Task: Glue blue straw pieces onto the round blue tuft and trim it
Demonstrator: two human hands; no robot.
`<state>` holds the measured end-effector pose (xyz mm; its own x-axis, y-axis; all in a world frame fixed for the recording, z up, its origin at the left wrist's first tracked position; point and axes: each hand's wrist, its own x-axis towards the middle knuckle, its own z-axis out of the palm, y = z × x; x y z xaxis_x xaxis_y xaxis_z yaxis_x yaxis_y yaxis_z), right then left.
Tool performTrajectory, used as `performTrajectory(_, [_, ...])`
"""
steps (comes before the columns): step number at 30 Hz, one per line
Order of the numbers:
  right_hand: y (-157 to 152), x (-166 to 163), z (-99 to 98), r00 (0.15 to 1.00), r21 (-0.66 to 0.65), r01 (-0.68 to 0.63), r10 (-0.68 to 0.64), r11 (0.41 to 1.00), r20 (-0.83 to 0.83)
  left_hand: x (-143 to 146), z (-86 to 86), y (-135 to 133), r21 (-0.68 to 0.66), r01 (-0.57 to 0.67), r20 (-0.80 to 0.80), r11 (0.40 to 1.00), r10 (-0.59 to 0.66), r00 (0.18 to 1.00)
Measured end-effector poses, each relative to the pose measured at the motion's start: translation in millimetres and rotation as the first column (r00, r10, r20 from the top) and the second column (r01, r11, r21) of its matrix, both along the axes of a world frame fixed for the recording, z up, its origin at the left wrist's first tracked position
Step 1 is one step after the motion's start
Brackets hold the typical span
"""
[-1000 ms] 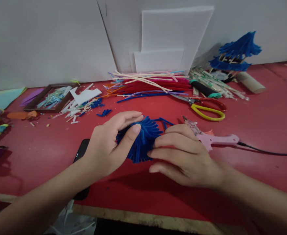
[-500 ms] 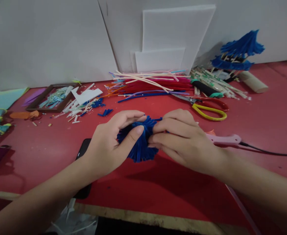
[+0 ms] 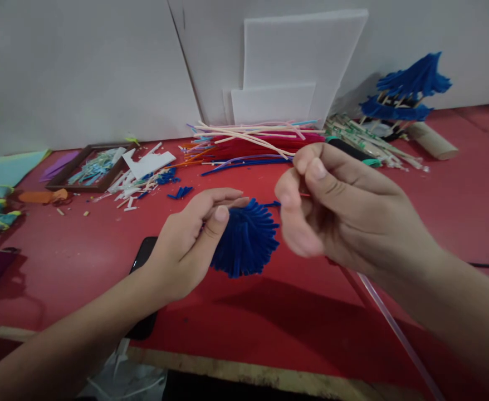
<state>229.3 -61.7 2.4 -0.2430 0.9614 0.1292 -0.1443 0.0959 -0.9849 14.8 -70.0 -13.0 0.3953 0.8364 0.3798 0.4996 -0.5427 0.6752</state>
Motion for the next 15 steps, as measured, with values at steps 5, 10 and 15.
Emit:
performTrajectory(5, [9, 11, 5.6, 0.957, 0.044, -0.201, 0.187, 0.979, 0.222, -1, -7.2, 4, 0.037, 0.062, 0.040, 0.997, -0.064, 0.997])
performTrajectory(10, [16, 15, -6.6, 0.763, 0.350, -0.260, -0.030, 0.900, 0.646, -2, -12.9, 8, 0.144, 0.029, 0.168, 0.989, -0.054, 0.984])
performTrajectory(15, [11, 8, -18.4, 0.753, 0.640, -0.295, -0.240, 0.710, 0.613, 0, -9.1, 4, 0.046, 0.055, 0.256, 0.997, -0.065, 0.964])
